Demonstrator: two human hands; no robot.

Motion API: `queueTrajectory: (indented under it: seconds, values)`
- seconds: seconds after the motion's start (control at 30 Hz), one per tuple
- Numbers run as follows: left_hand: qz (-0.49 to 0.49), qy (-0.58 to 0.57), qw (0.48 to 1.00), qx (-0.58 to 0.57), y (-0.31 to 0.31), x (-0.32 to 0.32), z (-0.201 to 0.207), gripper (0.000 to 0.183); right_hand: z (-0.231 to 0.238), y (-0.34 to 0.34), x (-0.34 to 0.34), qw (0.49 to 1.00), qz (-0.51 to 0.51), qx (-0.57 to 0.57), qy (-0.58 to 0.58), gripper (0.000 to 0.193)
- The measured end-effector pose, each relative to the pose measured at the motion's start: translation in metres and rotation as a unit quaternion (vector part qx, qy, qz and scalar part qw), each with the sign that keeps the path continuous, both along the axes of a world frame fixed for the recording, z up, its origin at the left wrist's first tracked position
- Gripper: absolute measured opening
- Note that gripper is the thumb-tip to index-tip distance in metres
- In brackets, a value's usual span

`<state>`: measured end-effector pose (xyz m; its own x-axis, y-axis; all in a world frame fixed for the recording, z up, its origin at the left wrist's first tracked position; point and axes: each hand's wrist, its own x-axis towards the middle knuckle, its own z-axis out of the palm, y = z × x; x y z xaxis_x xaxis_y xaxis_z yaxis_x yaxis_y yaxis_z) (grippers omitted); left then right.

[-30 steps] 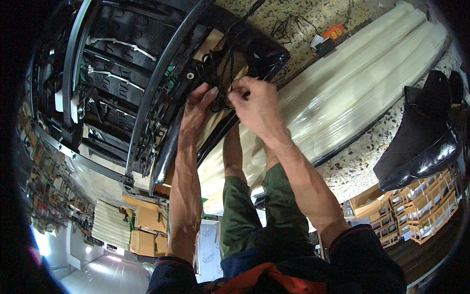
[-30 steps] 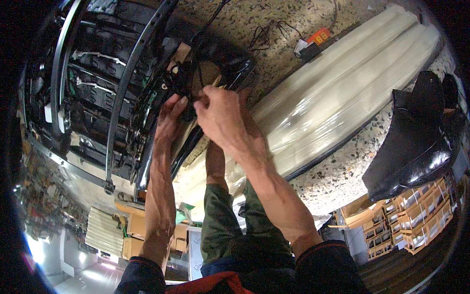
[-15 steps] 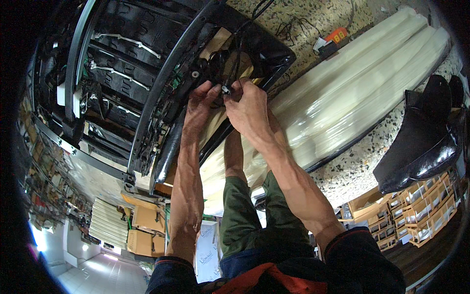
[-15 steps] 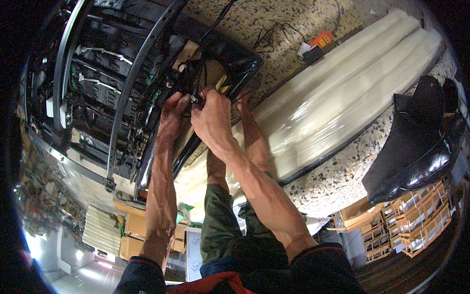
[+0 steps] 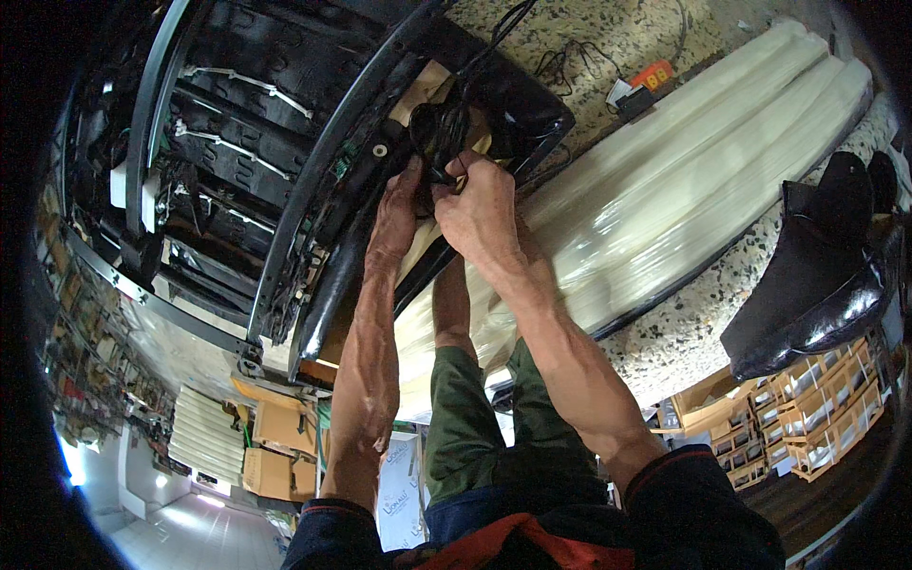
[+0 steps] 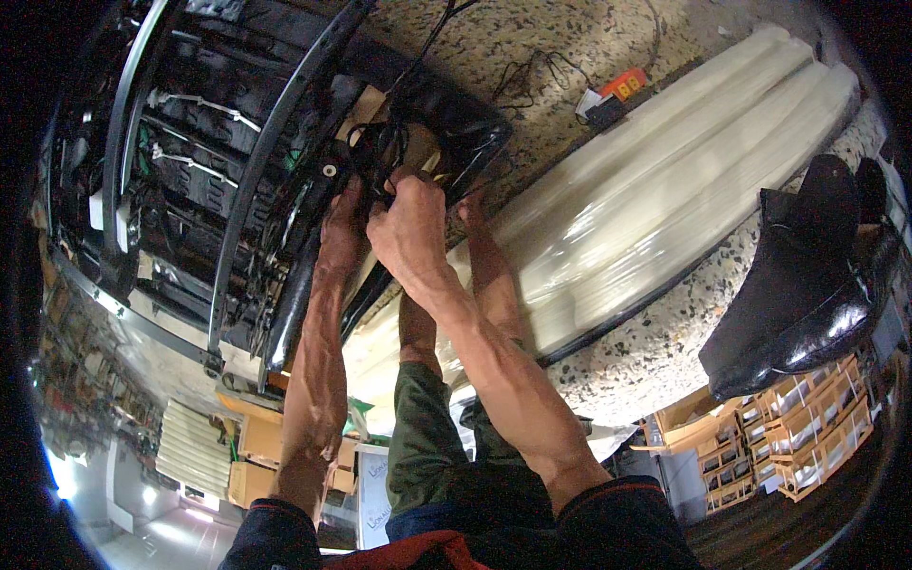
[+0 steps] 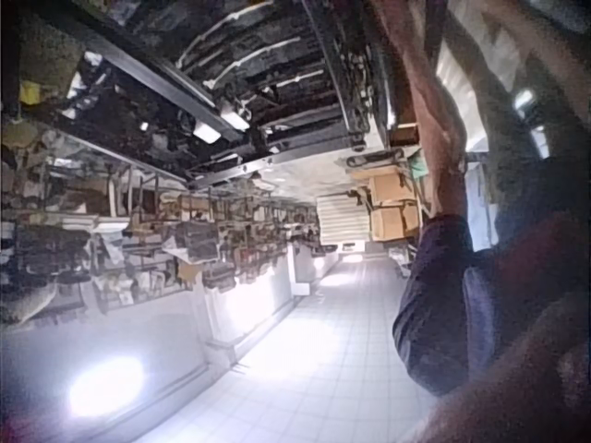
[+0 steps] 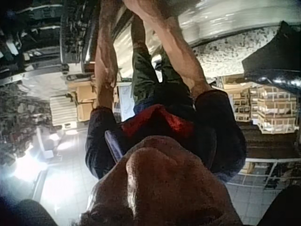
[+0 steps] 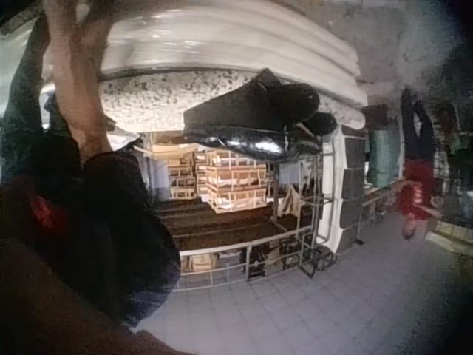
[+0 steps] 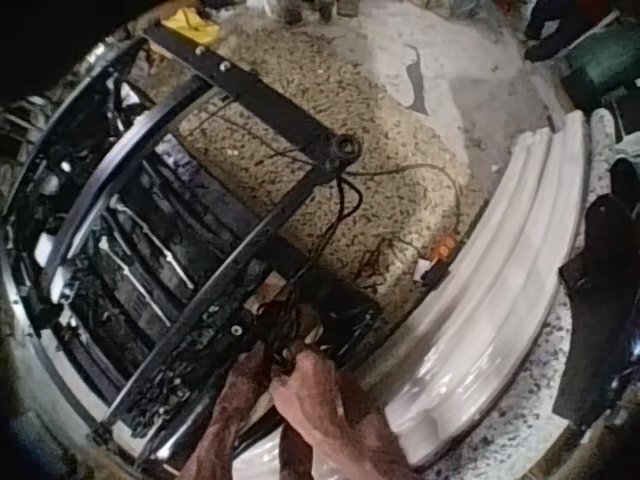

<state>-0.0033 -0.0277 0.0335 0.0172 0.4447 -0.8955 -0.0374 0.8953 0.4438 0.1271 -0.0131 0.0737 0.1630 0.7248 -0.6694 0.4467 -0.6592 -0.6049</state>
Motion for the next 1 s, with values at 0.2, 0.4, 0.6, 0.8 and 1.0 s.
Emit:
queueTrajectory:
  seconds: [0.2, 0.4, 0.6, 0.8, 1.0]
  values:
    - [-0.054, -0.027, 0.997, 0.053, -0.010, -0.018, -0.011, 0.039, 0.001, 0.003, -0.007, 0.997, -0.054, -0.010, 0.047, 0.025]
    - [0.093, -0.071, 0.992, 0.043, -0.021, -0.009, -0.012, 0.028, 0.000, 0.000, -0.001, 1.000, 0.005, 0.010, 0.000, 0.019]
    - [0.124, -0.138, 0.980, 0.066, -0.019, -0.009, -0.010, 0.036, -0.010, 0.014, 0.048, 0.997, -0.057, 0.040, 0.016, 0.013]
    - [0.164, -0.166, 0.965, 0.120, -0.013, 0.005, -0.004, 0.043, -0.010, 0.024, 0.041, 0.996, -0.067, -0.004, 0.061, 0.019]
    - [0.180, -0.202, 0.956, 0.117, -0.017, 0.003, -0.007, 0.048, -0.019, 0.022, 0.032, 0.999, -0.028, -0.015, 0.024, 0.016]
